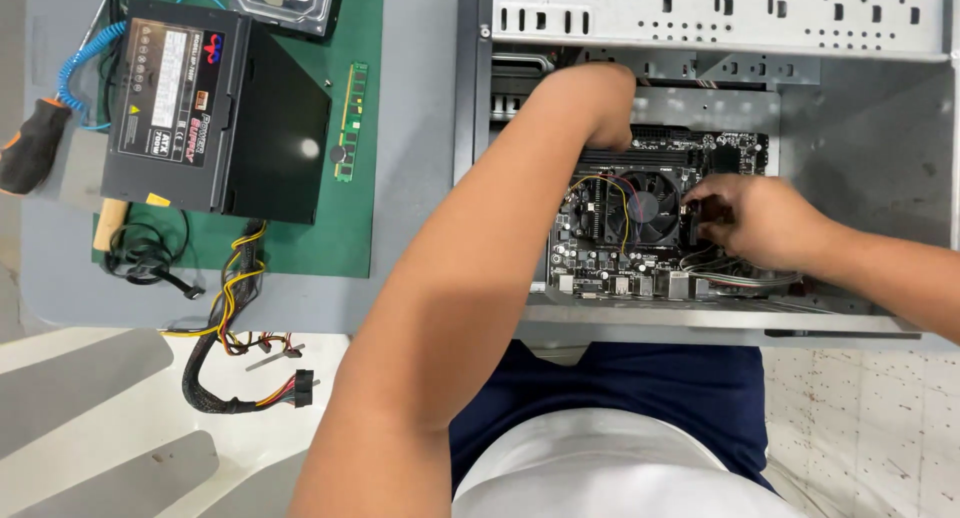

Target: The person removes a CPU heatsink from the motherboard, cleans it with a brush, and then uses a screwdriver to work on the motherboard inside the PC case.

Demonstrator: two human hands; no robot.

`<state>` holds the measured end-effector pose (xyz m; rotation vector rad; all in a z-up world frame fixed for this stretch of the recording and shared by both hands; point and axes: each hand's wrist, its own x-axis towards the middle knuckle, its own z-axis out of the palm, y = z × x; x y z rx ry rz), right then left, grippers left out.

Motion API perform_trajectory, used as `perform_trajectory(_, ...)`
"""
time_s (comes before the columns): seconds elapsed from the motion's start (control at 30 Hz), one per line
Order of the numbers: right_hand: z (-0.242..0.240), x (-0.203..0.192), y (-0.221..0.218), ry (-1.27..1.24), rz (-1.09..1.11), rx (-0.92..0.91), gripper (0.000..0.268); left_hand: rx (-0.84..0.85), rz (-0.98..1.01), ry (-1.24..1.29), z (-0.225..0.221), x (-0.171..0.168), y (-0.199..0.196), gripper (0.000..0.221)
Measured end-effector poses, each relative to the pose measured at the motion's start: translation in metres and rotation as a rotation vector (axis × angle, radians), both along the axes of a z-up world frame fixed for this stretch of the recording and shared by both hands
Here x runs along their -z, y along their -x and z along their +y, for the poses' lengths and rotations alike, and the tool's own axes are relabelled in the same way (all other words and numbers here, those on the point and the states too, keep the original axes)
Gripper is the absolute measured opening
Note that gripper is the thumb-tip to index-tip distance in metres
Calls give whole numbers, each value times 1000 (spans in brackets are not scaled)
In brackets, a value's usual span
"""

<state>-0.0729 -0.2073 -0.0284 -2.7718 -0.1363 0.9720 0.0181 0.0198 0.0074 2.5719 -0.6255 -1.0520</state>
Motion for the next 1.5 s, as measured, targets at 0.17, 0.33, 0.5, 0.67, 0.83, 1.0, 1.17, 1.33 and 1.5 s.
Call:
perform_trajectory(0.17,-8,26,-8,273,-158,-528,43,-24,35,-45,2,-7,-1,56)
perform_trajectory(0.33,-26,41,-7,428,-363,-855,43,35,42,-95,-3,-1,-4,55)
perform_trajectory(0.5,-27,43,-5,398,-358,-777,55,20,44,-92,-4,1,-5,51)
perform_trajectory(0.67,-19,41,-1,409,-272,-674,48,17,65,-109,0,-11,3,46)
perform_trajectory(0.83,-18,47,-5,383,-202,-593,45,62,43,-103,0,-21,10,49)
perform_trajectory(1.0,-7,36,-3,374,-99,-505,49,42,80,-95,9,-39,21,50)
perform_trajectory(1.17,-1,33,-4,474,-70,-600,85,24,98,-123,10,-28,23,45)
perform_trajectory(1.33,1,35,1,487,-81,-610,64,20,120,-143,18,-31,26,47)
perform_trajectory(1.5,2,24,-5,569,-96,-696,55,-28,96,-226,17,-13,8,27)
